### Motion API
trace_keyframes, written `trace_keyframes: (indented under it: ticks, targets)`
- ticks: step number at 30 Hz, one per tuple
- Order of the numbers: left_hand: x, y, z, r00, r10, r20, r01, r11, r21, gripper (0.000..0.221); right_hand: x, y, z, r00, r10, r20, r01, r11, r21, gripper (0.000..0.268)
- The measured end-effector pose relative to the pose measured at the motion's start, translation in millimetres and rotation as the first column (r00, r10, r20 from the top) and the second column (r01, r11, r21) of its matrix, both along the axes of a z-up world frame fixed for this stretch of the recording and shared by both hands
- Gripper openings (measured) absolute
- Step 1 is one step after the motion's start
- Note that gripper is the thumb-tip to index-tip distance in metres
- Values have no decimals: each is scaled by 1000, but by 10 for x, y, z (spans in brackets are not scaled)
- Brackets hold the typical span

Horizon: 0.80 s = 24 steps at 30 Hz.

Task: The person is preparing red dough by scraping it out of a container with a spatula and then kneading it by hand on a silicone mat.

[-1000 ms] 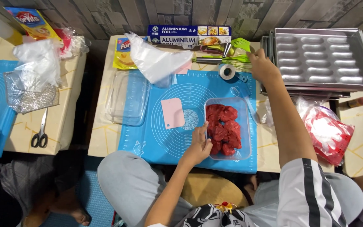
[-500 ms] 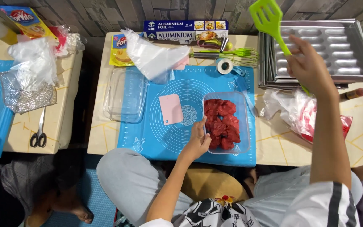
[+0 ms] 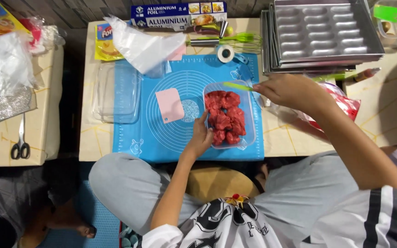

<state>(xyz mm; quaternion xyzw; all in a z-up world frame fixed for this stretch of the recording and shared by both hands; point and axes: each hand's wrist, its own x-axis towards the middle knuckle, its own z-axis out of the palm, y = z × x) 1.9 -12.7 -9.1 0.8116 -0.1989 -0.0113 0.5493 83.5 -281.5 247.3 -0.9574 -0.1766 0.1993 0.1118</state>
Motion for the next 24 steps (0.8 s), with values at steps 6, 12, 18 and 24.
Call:
trace_keyframes:
  ticks: [6,12,18,24]
  targets:
    - [-3,-1,53,997,-36,-74,33,999,-30,65,85,122,-714,779,483,399,-243,820,-518,46]
    - [-8,12,106,993,-23,-114,20,1000,-23,66,18,297,-825,877,455,155,-303,773,-557,19]
    - [-1,23,132,992,-29,-124,26,999,-20,66,22,355,-737,950,311,-37,-298,861,-412,48]
    - [13,11,80,994,-20,-105,19,1000,-10,67,4,358,-737,934,355,-37,-314,767,-560,44]
